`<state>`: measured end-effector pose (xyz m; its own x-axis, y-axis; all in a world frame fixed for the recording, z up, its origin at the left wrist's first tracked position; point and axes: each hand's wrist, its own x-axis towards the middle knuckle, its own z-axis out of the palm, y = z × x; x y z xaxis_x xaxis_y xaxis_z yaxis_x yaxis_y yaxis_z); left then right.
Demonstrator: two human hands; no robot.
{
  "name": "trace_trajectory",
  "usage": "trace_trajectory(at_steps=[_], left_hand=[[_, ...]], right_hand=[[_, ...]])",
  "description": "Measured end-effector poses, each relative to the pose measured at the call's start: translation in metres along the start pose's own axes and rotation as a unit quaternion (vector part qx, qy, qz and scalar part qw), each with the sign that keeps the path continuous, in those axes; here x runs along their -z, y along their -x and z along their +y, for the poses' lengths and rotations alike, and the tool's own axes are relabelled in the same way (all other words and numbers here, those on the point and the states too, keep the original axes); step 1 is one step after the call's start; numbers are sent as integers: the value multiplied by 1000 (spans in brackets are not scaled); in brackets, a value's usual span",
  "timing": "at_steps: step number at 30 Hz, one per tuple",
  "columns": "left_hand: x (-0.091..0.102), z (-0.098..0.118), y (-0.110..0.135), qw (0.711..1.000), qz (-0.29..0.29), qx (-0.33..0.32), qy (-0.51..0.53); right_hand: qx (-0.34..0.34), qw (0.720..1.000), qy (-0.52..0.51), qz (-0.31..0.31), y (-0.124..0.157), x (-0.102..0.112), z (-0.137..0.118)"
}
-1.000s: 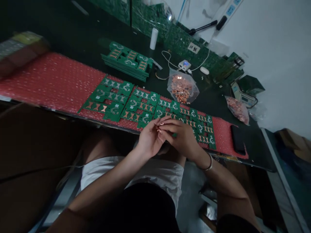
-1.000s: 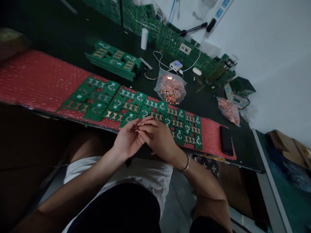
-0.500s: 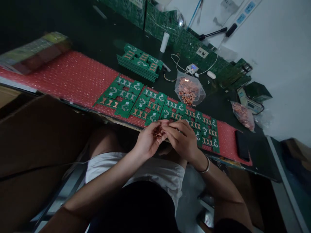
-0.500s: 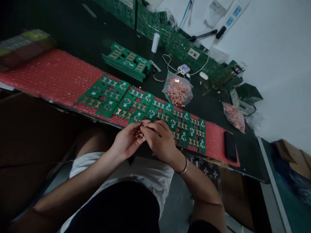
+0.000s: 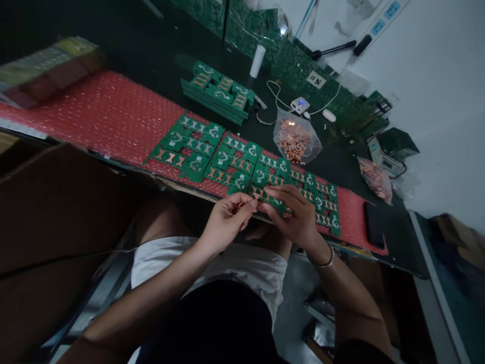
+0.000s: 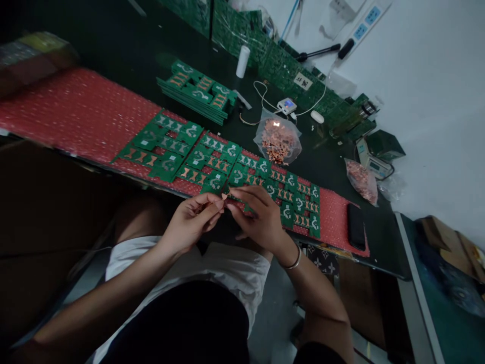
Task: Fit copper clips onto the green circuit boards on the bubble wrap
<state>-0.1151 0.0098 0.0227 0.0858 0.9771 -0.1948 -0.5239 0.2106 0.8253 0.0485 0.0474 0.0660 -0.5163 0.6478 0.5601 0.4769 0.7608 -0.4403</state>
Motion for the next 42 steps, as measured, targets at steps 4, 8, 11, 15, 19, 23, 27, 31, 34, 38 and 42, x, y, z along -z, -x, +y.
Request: trace_trajectory(at_steps=[4, 8, 11, 15, 19, 23, 27, 31, 34, 38, 42], left_hand=[[0, 1, 3, 1000, -8, 3, -30], [0, -1, 3, 999, -22, 33, 0], [1, -5, 3, 999, -17, 51, 8], [0, -7, 1, 998, 2, 68, -2], [-5, -2, 1, 994, 22, 90, 50], [-9, 2, 4, 990, 18, 101, 99], [-7, -1, 6, 989, 4, 107, 98], [-4, -4, 5, 991, -8, 102, 88], [-3, -3, 5, 992, -6, 105, 67], [-2, -3, 4, 993, -2, 105, 46], [-3, -3, 4, 993, 4, 107, 52]], right_hand=[[35, 998, -11, -43, -1, 6, -2], [37, 997, -24, -57, 4, 3, 0], [37, 998, -10, -53, 9, 0, 0], [69, 996, 20, -62, 12, -2, 3], [51, 997, 27, -51, 2, 0, 37], [-37, 995, 93, 4, -17, 0, 101], [-64, 989, 127, -29, -29, -7, 143], [-76, 988, 129, -47, -29, -13, 150], [-62, 989, 123, -57, -28, -13, 149], [-36, 989, 130, -63, -28, -14, 150], [-18, 988, 137, -70, -30, -17, 153]])
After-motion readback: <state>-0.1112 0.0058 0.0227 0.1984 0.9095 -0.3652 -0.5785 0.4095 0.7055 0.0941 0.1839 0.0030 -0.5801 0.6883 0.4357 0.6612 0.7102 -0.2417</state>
